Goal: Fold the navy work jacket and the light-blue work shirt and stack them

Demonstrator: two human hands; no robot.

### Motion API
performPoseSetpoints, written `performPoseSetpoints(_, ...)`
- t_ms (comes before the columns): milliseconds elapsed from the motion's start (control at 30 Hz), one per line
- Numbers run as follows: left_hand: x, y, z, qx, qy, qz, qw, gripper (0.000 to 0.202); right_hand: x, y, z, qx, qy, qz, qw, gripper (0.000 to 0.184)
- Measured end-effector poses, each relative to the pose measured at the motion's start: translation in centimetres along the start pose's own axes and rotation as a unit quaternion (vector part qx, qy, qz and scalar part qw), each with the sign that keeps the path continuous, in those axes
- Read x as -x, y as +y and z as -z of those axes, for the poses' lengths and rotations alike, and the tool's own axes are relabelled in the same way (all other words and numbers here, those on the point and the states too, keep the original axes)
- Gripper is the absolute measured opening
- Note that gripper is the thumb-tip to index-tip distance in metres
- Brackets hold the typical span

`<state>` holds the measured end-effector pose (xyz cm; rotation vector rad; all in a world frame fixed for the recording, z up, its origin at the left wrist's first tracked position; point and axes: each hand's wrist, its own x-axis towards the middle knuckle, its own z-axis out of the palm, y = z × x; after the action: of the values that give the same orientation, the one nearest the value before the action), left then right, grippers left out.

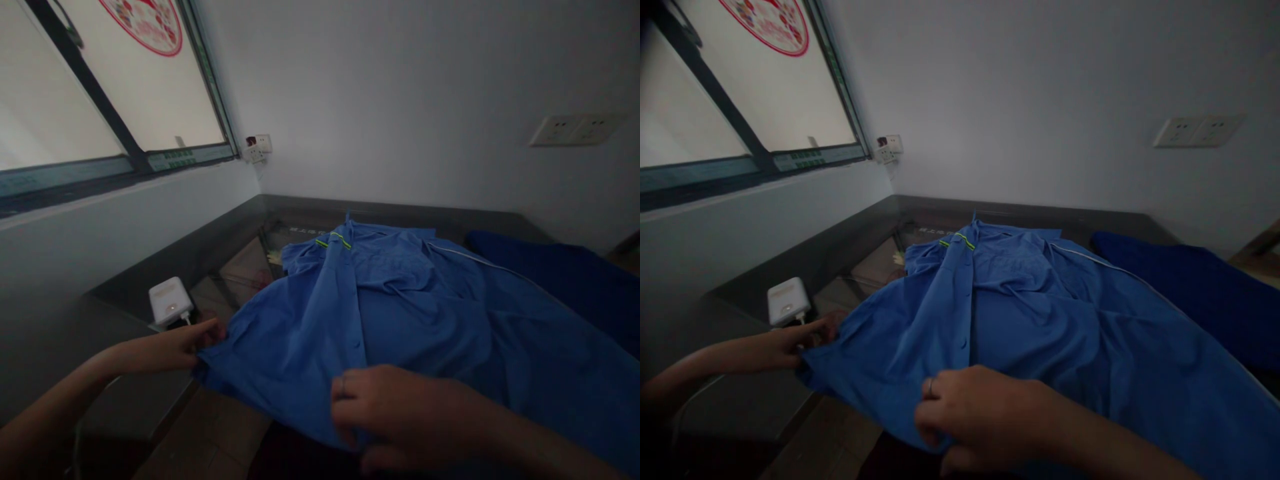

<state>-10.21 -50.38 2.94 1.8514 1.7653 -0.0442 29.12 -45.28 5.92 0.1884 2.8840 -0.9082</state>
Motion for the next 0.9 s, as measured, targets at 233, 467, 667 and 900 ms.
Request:
performPoseSetpoints(233, 0.1, -0.6, -0.3, 0.114, -0.092, 0.020, 0.989, 0.053, 0.0, 2.6, 0.6, -0.047, 0.051, -0.046, 0.997, 0.027)
performPoseSetpoints(467, -6.4, 0.3, 4.6, 0.127, -0.038, -0.060, 0.989, 0.033, -2.8, 8.0, -0.5, 0.082, 0.188, -0.142, 0.968, 0.037)
performPoseSetpoints(667, -21.2, -0.8, 6.2, 0.111, 0.190, -0.021, 0.975, 0.042, -3.2, 11.0, -1.7, 0.072, 0.150, -0.198, 0.966, 0.053)
performPoseSetpoints(900, -27.4, -0.9, 5.4, 0.164, 0.174, -0.078, 0.968, 0.057, -3.6, 14.2, 3.4, 0.069, 0.273, -0.185, 0.942, 0.029)
